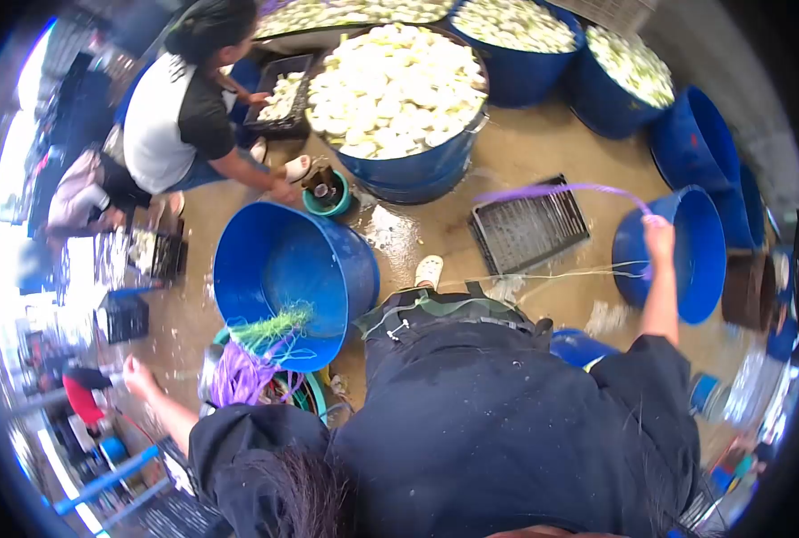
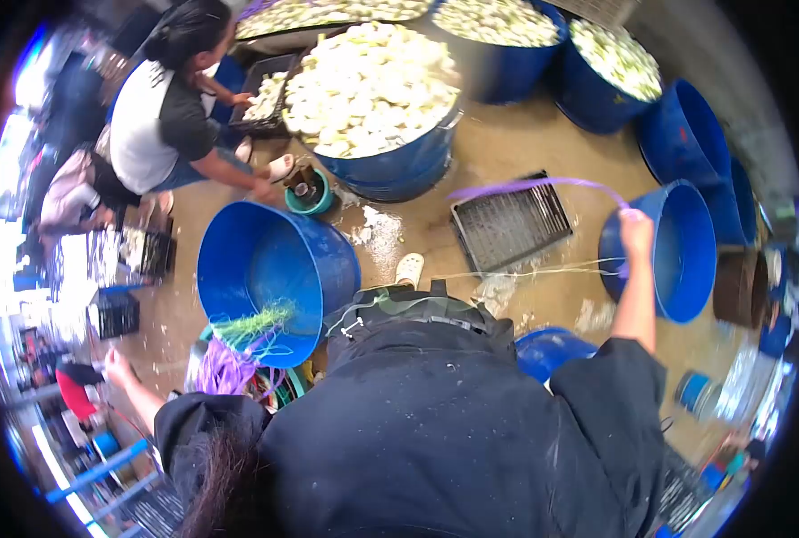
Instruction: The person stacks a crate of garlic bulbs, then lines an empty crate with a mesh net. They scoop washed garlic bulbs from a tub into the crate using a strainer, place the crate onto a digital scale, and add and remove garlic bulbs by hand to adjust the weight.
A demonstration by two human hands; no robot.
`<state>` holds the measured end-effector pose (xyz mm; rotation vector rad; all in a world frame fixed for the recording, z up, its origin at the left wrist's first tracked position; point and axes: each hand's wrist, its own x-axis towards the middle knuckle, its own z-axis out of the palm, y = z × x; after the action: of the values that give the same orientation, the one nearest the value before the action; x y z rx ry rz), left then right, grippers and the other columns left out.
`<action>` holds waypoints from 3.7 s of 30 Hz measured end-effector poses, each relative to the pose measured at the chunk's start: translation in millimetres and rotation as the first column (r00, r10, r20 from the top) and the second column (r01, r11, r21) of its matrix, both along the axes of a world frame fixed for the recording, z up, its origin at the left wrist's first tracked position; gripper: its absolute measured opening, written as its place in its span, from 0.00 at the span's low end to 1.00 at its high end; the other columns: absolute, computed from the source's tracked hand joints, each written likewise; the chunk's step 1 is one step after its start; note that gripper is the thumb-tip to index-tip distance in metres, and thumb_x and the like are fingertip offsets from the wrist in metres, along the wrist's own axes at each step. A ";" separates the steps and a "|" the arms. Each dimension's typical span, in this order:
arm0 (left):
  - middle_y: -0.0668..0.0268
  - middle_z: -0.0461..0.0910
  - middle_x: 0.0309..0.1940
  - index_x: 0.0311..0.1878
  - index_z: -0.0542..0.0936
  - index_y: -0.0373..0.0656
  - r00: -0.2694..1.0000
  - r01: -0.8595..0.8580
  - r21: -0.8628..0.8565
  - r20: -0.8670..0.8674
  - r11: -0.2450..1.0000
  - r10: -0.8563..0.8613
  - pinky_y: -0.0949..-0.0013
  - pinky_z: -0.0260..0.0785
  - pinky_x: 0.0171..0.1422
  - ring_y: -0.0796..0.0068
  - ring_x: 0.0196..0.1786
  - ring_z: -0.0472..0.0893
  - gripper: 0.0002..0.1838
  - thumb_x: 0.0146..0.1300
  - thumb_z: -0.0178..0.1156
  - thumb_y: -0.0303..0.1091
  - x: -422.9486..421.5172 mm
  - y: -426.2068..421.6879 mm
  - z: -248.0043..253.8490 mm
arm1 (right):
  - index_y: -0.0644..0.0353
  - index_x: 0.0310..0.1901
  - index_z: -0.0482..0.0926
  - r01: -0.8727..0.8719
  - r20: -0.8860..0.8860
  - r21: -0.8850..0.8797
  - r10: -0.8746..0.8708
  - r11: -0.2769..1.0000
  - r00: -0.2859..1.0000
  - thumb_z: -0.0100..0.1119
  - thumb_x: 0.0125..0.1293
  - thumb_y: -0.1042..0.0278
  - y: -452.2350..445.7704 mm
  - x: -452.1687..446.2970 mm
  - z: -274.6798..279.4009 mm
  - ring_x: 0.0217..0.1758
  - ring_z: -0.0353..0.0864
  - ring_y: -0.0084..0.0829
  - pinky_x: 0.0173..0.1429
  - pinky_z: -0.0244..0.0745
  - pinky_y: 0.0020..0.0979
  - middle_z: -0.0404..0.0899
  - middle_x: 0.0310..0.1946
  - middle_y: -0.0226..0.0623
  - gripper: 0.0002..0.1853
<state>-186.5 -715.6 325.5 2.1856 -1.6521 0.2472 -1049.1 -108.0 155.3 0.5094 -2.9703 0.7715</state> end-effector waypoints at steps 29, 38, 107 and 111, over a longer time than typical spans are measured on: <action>0.66 0.75 0.36 0.51 0.73 0.45 0.064 0.896 -0.235 -0.772 -0.377 0.632 0.70 0.66 0.45 0.75 0.39 0.72 0.16 0.64 0.52 0.42 -673.9 290.3 -32.6 | 0.63 0.41 0.79 0.224 0.329 -0.786 0.084 0.576 0.941 0.58 0.60 0.65 -162.5 205.2 169.8 0.32 0.75 0.21 0.33 0.72 0.23 0.78 0.31 0.30 0.11; 0.61 0.76 0.46 0.46 0.76 0.51 0.163 0.855 -0.484 -0.087 -0.185 0.983 0.56 0.58 0.64 0.58 0.57 0.69 0.10 0.63 0.50 0.33 -703.5 282.1 -61.8 | 0.60 0.32 0.78 -0.010 -0.276 -0.532 -0.162 0.847 0.947 0.59 0.55 0.65 -175.5 211.3 174.8 0.33 0.76 0.38 0.39 0.72 0.34 0.75 0.31 0.39 0.08; 0.68 0.69 0.25 0.30 0.71 0.42 0.251 0.965 0.161 -0.791 -0.206 0.558 0.65 0.70 0.42 0.75 0.29 0.68 0.06 0.57 0.54 0.34 -770.2 265.0 -66.9 | 0.56 0.37 0.76 0.915 0.939 -0.161 -0.344 -0.369 0.027 0.54 0.60 0.67 323.1 32.4 -230.5 0.30 0.77 0.33 0.33 0.78 0.42 0.76 0.29 0.35 0.06; 0.78 0.62 0.18 0.26 0.66 0.48 0.617 0.781 0.614 -0.787 -0.114 -0.007 0.77 0.50 0.16 0.86 0.17 0.59 0.11 0.62 0.53 0.40 -852.1 186.2 -207.8 | 0.58 0.31 0.75 0.854 0.994 -0.061 -0.109 -0.516 0.004 0.52 0.62 0.63 290.1 55.9 -320.8 0.29 0.77 0.29 0.30 0.76 0.35 0.73 0.22 0.35 0.08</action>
<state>-1038.6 -529.4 117.7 1.5613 -2.2272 -2.2939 -993.1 182.1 -165.4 -2.0219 -1.0403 2.2727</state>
